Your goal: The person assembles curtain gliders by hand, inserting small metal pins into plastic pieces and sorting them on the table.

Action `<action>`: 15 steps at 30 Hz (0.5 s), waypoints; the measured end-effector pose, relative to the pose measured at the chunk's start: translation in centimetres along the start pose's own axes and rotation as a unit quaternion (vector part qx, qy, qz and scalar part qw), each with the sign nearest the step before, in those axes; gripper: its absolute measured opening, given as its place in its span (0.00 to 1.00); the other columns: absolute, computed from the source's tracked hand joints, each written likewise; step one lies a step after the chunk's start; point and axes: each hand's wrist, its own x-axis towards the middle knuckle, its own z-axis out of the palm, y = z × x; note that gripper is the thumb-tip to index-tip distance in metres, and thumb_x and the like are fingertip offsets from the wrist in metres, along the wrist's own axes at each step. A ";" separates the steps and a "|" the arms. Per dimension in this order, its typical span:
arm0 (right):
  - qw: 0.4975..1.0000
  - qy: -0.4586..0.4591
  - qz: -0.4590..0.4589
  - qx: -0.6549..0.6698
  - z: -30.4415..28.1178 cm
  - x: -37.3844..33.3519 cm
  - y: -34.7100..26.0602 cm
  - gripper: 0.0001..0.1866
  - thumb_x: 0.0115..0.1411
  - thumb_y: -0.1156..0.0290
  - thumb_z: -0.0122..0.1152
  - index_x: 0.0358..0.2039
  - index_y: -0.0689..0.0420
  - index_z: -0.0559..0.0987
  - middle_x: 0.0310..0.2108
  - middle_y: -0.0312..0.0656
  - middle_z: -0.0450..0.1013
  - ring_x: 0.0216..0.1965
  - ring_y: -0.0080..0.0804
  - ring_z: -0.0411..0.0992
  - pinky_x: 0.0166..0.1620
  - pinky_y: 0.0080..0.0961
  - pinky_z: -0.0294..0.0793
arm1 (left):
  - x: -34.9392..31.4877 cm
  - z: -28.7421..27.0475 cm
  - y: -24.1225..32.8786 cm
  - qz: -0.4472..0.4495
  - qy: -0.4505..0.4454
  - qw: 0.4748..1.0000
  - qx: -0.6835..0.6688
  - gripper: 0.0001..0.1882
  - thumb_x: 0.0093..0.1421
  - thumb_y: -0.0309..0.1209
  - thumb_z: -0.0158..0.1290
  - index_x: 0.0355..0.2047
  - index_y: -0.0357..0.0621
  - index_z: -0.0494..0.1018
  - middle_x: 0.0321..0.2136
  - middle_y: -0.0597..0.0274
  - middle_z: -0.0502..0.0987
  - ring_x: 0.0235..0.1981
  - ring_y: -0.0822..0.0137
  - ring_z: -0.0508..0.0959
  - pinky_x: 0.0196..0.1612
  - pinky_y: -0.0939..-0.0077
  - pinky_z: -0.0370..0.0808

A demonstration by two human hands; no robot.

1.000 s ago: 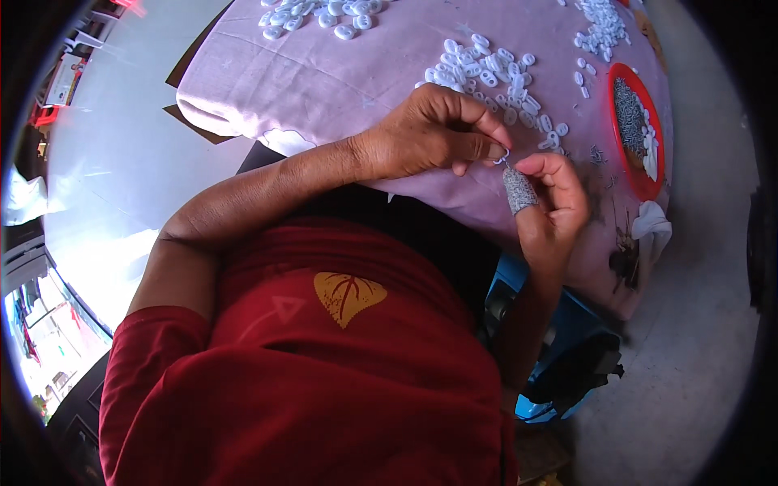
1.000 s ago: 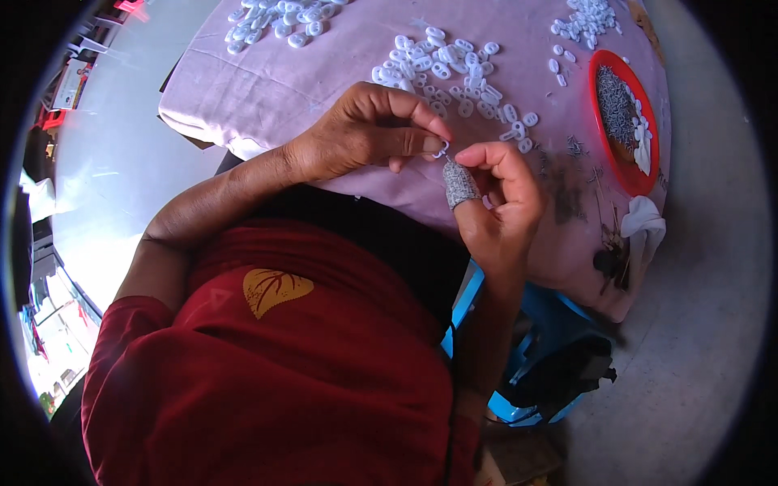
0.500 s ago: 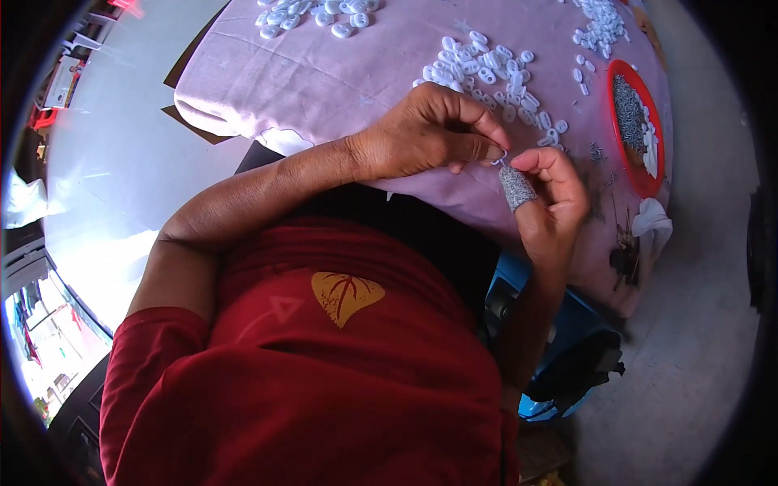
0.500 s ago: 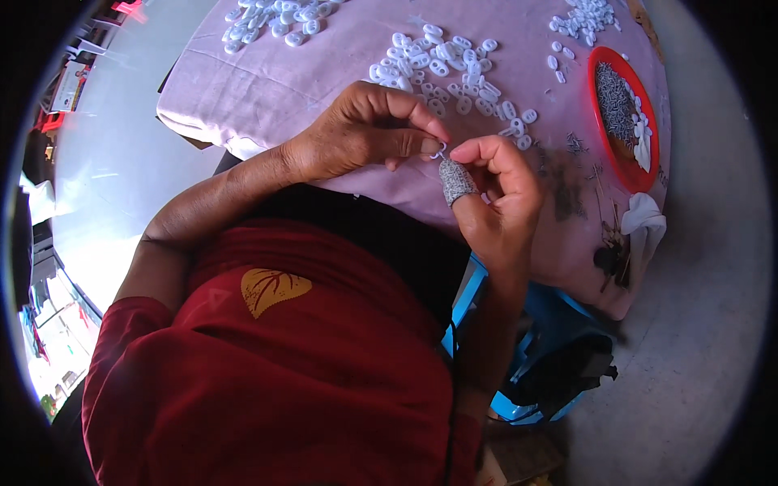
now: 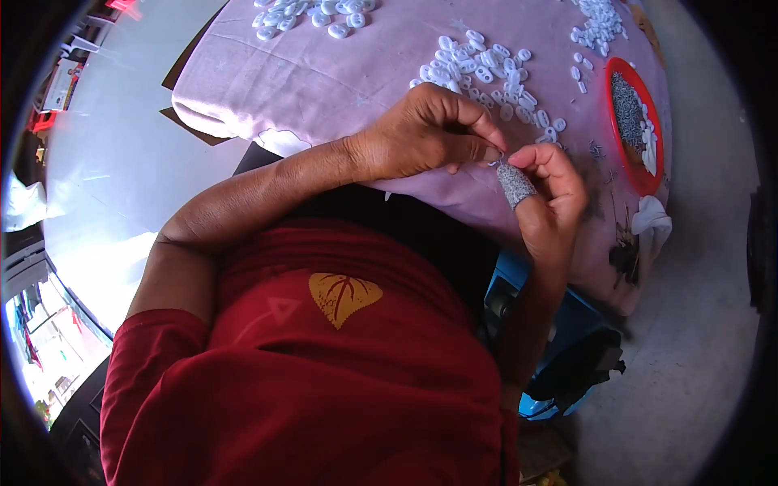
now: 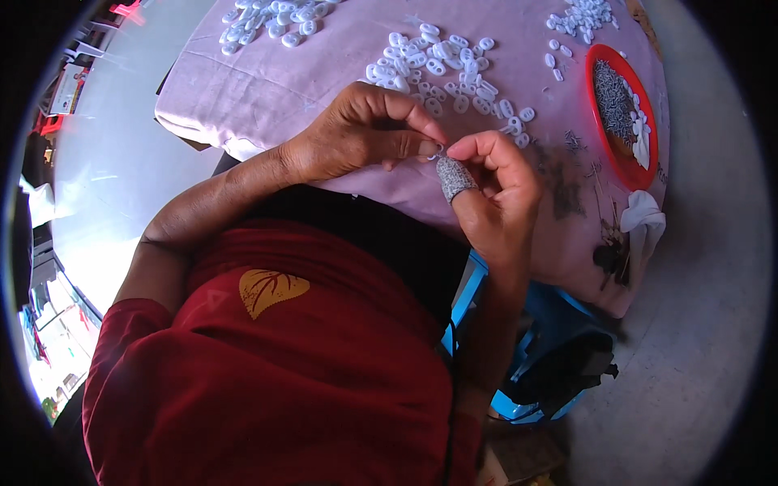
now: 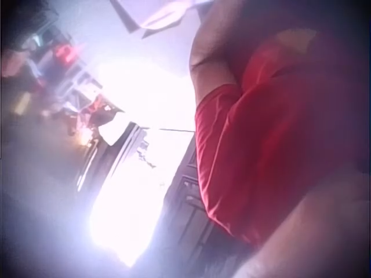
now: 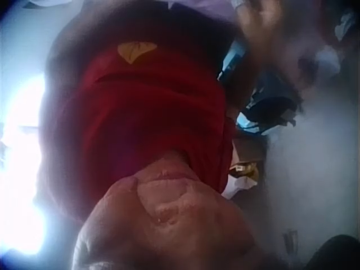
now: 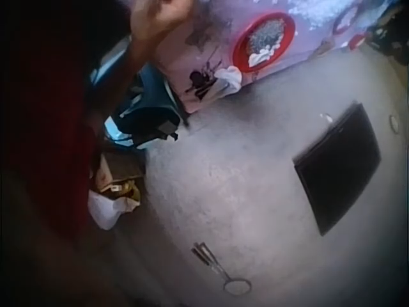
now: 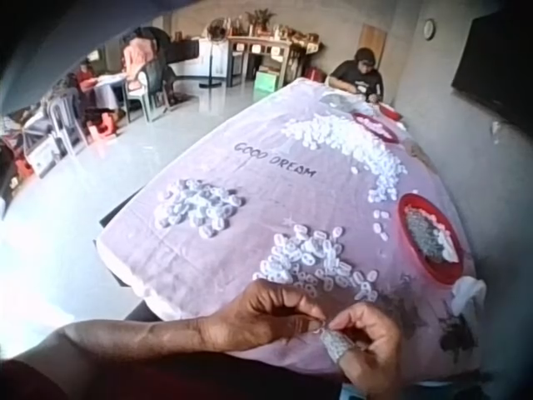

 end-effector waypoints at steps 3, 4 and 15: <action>1.000 -0.005 0.004 0.011 0.2 0.1 -0.1 0.07 0.53 0.85 0.59 0.33 0.61 0.76 0.27 0.29 0.70 0.29 0.11 0.65 0.33 0.10 0.64 | -0.1 0.0 0.0 -0.003 0.001 1.000 0.010 0.08 0.62 0.25 0.57 0.41 0.39 0.80 0.28 0.66 0.80 0.24 0.82 0.73 0.28 0.87 0.72; 1.000 -0.005 0.004 0.011 0.2 0.2 -0.1 0.07 0.53 0.85 0.59 0.33 0.61 0.76 0.27 0.29 0.70 0.29 0.11 0.65 0.33 0.10 0.64 | -0.1 0.0 0.0 -0.006 0.003 1.000 0.008 0.07 0.62 0.25 0.57 0.41 0.38 0.80 0.28 0.66 0.80 0.24 0.82 0.73 0.28 0.87 0.72; 0.999 -0.014 0.028 0.018 0.0 0.3 -0.2 0.08 0.56 0.80 0.57 0.37 0.60 0.76 0.28 0.30 0.71 0.24 0.10 0.62 0.26 0.10 0.59 | 0.2 -0.4 0.1 -0.010 -0.015 1.000 -0.025 0.08 0.63 0.26 0.56 0.41 0.38 0.80 0.28 0.65 0.80 0.26 0.81 0.75 0.29 0.87 0.74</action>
